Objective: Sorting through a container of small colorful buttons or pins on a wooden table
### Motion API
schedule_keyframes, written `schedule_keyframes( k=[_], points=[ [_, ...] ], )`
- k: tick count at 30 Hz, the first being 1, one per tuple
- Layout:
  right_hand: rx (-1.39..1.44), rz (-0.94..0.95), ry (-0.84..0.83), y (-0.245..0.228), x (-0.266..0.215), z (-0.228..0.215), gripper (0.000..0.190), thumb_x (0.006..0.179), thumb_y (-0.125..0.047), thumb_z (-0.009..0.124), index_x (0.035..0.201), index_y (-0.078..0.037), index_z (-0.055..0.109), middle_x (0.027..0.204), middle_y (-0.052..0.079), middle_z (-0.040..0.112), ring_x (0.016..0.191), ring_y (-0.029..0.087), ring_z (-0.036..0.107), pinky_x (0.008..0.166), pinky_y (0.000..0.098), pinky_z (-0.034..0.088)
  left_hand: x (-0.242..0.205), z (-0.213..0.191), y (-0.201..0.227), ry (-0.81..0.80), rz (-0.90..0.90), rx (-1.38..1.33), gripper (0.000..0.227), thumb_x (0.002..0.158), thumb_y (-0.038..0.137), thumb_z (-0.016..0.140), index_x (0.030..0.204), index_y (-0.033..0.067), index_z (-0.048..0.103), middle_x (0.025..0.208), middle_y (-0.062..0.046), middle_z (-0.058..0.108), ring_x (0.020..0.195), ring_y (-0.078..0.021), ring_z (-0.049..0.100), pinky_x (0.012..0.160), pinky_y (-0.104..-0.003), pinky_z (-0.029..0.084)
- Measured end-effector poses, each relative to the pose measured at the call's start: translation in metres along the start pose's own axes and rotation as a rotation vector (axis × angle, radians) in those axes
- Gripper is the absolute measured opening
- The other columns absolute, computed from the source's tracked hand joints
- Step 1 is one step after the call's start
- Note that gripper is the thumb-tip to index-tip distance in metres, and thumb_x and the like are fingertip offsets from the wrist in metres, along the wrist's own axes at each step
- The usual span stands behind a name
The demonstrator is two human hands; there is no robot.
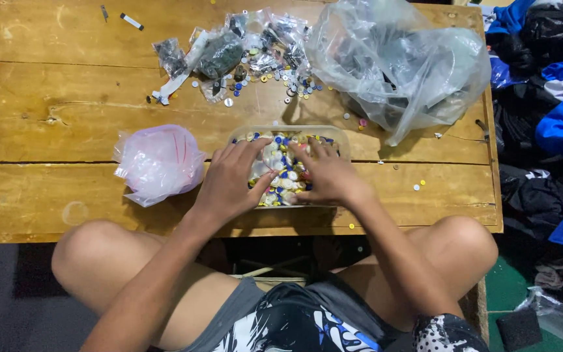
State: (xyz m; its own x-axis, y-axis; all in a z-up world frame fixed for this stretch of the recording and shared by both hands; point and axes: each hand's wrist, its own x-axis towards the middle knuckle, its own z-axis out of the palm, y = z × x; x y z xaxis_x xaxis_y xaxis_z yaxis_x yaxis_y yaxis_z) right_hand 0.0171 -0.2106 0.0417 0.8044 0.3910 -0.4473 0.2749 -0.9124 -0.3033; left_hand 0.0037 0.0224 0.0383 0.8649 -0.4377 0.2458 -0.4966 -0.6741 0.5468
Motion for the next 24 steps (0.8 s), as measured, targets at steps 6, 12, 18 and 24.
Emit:
schedule_keyframes(
  k=[6,12,18,24],
  points=[
    [-0.139,0.000,0.224,0.005,0.044,0.072,0.114,0.064,-0.027,0.092,0.157,-0.014,0.028,0.128,0.028,0.042,0.104,0.058,0.058,0.067,0.0627,0.062,0.002,0.008,0.004,-0.019,0.055,0.045,0.064,0.082,0.030,0.077,0.140,0.0182,0.053,0.100,-0.002,0.060,0.097,-0.0254,0.064,0.088,-0.041,0.047],
    [0.030,-0.066,0.306,0.032,0.057,0.062,0.078,0.067,-0.008,0.081,0.137,-0.025,0.052,0.119,0.022,0.057,0.090,0.047,0.070,0.070,0.0589,0.061,-0.002,0.013,-0.004,-0.064,0.048,0.066,0.066,0.082,0.031,0.076,0.142,0.0168,0.051,0.102,-0.002,0.059,0.098,-0.0253,0.063,0.090,-0.041,0.046],
    [0.298,-0.294,0.315,0.043,0.045,0.027,0.051,0.065,-0.008,0.083,0.114,-0.014,0.071,0.103,0.024,0.070,0.102,0.049,0.068,0.094,0.0597,0.053,0.005,0.003,0.001,-0.114,0.091,0.111,0.062,0.086,0.033,0.073,0.141,0.0155,0.050,0.100,-0.004,0.059,0.096,-0.0276,0.065,0.090,-0.043,0.048],
    [0.299,-0.318,0.208,0.025,0.014,0.000,0.057,0.076,-0.010,0.076,0.131,-0.015,0.063,0.115,0.017,0.073,0.112,0.046,0.065,0.096,0.0594,0.050,-0.001,0.001,0.006,-0.127,0.101,0.124,0.062,0.086,0.034,0.073,0.140,0.0148,0.049,0.100,-0.004,0.059,0.096,-0.0280,0.065,0.088,-0.044,0.048]
  ],
)
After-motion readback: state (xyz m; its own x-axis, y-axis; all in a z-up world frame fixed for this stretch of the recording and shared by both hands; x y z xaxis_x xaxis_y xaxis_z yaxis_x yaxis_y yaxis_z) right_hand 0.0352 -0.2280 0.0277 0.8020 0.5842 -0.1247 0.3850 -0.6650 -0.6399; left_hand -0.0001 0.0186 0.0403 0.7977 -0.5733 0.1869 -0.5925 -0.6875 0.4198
